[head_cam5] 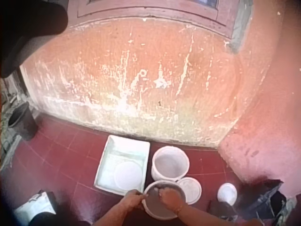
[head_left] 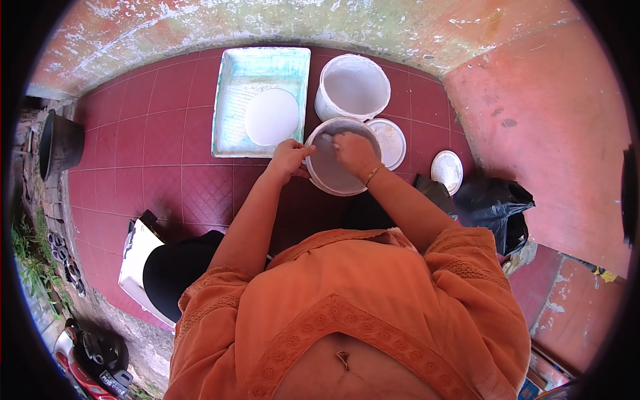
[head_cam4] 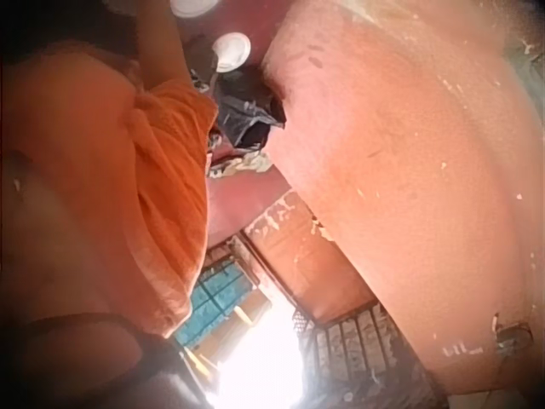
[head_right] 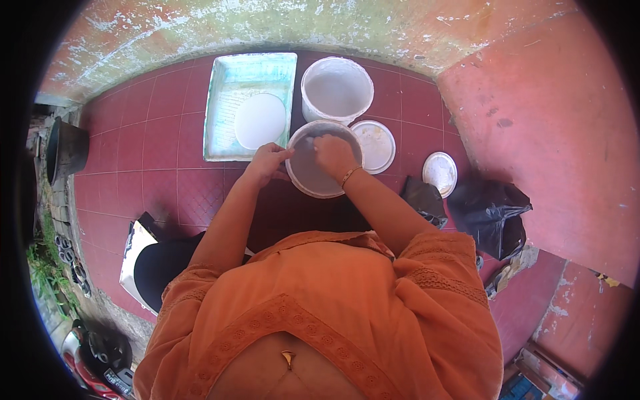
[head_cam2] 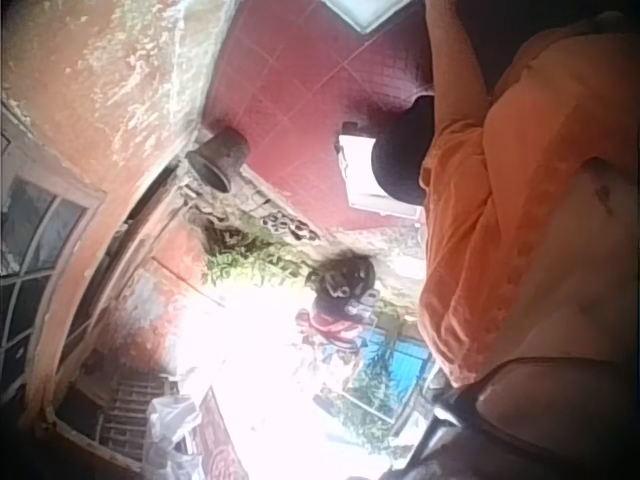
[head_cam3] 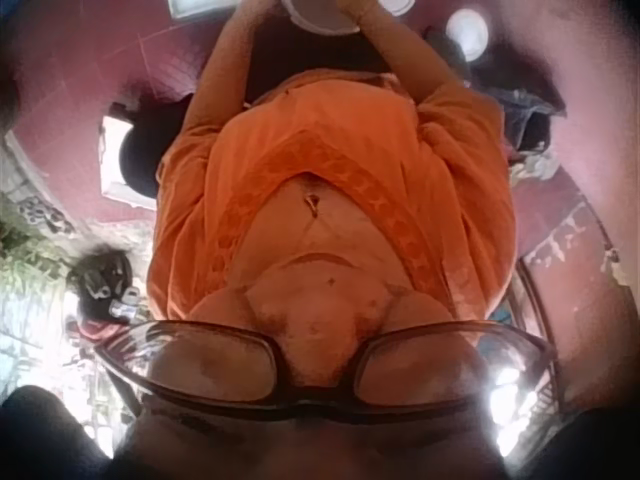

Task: The person pours water from a bucket into a container, stirs the mixture with a brush, and then pours paint into a tray to mix it with the brush.

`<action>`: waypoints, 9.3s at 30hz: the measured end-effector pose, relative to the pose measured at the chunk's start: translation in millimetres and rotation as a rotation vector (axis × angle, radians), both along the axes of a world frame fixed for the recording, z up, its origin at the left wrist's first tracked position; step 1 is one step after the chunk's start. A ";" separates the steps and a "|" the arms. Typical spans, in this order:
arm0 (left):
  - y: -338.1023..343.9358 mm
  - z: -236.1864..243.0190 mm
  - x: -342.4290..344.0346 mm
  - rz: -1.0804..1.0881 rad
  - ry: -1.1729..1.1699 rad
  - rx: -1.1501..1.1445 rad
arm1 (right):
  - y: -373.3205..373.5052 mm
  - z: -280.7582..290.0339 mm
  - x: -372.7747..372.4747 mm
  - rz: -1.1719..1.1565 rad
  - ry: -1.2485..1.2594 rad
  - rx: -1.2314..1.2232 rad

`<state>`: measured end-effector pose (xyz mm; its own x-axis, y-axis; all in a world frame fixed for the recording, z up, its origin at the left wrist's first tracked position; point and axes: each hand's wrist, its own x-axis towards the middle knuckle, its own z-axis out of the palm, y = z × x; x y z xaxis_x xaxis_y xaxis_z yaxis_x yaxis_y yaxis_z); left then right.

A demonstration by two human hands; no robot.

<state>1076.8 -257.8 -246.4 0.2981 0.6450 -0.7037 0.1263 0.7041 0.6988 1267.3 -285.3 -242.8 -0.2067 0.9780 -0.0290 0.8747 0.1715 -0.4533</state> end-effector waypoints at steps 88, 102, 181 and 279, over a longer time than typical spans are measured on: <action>0.8 -3.0 -1.3 0.003 -0.092 -0.094 | -29.6 75.2 80.2 -0.602 1.021 -0.603; 3.8 -6.6 -3.3 -0.022 -0.105 -0.109 | -61.9 131.1 114.2 -0.544 1.291 -0.482; 13.9 197.1 -68.7 0.258 0.456 0.999 | 26.8 187.1 -93.5 0.251 0.301 0.137; 79.8 202.4 -87.1 0.064 0.482 0.849 | 50.4 196.8 -109.0 0.140 0.222 0.243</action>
<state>989.7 -178.0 -44.0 0.0469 0.9983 -0.0350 0.5103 0.0062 0.8600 1158.4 -234.9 -46.0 -0.3148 0.9124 0.2616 0.7195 0.4092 -0.5611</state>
